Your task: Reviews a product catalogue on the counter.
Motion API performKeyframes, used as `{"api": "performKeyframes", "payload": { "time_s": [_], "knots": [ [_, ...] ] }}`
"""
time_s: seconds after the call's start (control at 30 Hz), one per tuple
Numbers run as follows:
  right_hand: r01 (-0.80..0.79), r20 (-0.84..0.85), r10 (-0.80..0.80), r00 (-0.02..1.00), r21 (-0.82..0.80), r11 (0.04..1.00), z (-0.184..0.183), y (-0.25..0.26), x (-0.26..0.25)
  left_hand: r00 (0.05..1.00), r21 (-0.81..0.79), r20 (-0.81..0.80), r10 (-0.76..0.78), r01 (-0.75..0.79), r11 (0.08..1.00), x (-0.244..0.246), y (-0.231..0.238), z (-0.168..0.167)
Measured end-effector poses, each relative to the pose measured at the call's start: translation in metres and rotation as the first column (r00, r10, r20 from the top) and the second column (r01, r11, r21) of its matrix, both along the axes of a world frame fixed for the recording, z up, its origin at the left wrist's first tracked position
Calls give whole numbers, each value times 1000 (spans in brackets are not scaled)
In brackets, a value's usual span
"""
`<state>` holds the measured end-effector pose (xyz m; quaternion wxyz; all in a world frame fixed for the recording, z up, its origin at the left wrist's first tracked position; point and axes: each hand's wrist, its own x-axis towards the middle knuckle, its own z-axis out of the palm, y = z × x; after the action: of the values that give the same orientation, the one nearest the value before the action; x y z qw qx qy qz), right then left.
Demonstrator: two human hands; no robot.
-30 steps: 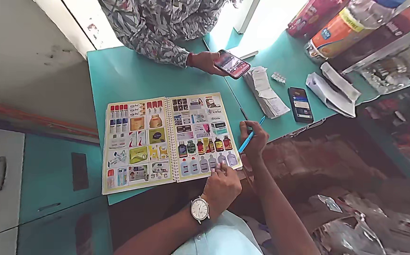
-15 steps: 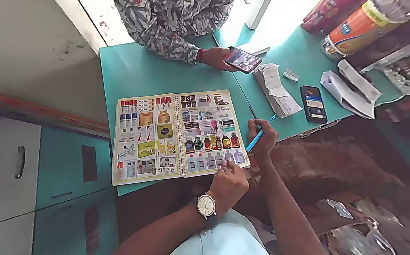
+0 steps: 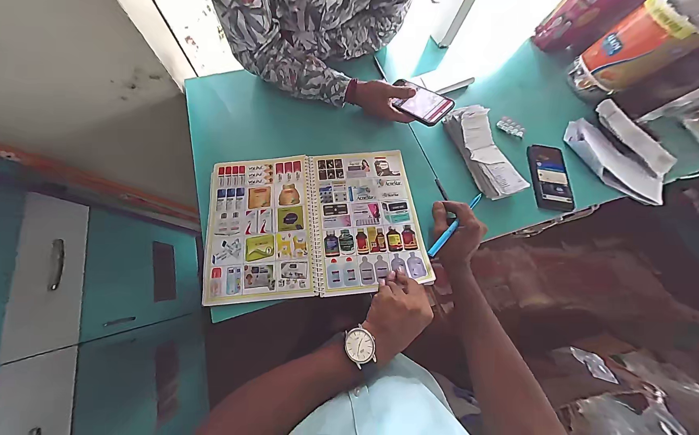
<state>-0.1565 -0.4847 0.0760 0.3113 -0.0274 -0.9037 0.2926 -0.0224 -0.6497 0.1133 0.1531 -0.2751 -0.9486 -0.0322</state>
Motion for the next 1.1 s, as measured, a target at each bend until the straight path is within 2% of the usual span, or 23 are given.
{"api": "performKeyframes", "payload": {
  "time_s": [0.4, 0.67, 0.8, 0.9, 1.1],
  "knots": [
    [3, 37, -3, 999, -3, 1000, 2, 0, 1, 998, 0, 56, -7, 7, 1000, 2, 0, 1],
    [-7, 3, 7, 1000, 4, 1000, 0, 0, 0, 1000, -6, 31, 0, 0, 1000, 2, 0, 1],
    [-13, 17, 13, 1000, -3, 1000, 3, 0, 1, 999, -7, 40, 2, -2, 1000, 1, 0, 2],
    [-18, 39, 18, 999, 4, 1000, 3, 1, 1, 999, 55, 26, 24, -25, 998, 1, 1, -3],
    [-16, 47, 16, 999, 6, 1000, 5, 0, 2, 1000, 34, 0, 20, -20, 999, 1, 0, -2]
  ]
}}
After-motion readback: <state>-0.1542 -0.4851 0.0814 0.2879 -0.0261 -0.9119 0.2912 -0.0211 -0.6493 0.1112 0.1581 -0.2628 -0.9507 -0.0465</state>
